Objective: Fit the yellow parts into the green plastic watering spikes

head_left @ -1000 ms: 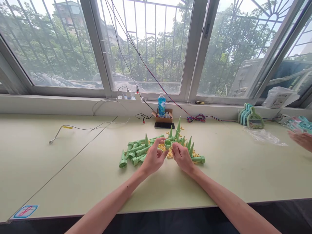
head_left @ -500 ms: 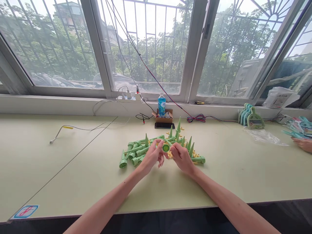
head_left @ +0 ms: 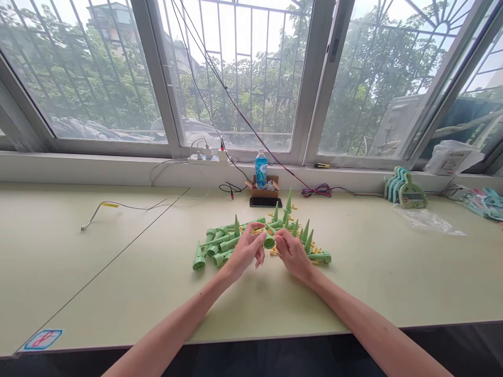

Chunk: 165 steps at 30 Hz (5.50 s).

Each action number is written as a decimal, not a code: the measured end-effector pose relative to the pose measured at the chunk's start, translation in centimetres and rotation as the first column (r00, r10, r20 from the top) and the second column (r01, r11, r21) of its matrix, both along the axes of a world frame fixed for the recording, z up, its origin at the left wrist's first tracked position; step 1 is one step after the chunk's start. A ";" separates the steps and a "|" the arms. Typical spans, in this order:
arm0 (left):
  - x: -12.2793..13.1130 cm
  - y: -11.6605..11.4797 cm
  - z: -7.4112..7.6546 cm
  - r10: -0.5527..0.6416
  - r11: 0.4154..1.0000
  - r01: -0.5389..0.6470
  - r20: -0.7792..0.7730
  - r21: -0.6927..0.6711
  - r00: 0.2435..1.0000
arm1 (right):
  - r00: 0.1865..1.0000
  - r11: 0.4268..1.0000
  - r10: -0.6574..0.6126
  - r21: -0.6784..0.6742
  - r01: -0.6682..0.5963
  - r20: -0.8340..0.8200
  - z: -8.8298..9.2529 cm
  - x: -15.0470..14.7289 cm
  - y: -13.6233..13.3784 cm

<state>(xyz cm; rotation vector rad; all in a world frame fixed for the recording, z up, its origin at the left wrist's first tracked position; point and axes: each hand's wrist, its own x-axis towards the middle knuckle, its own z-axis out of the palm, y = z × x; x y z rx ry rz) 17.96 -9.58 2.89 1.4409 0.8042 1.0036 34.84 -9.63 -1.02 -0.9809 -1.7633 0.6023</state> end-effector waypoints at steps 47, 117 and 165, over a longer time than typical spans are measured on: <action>0.2 0.6 -0.9 0.021 1.000 -0.022 -0.064 -0.020 0.998 | 0.998 1.000 -0.022 -0.003 0.022 -0.051 -0.3 0.0 0.1; -0.1 0.1 0.0 -0.045 0.999 0.045 0.022 -0.026 0.999 | 0.999 1.000 -0.014 -0.007 0.013 -0.040 -0.6 0.1 0.3; 0.0 0.7 -0.9 -0.021 0.999 0.017 -0.099 -0.040 0.995 | 1.000 0.999 -0.029 0.047 0.029 0.001 -0.3 0.1 0.2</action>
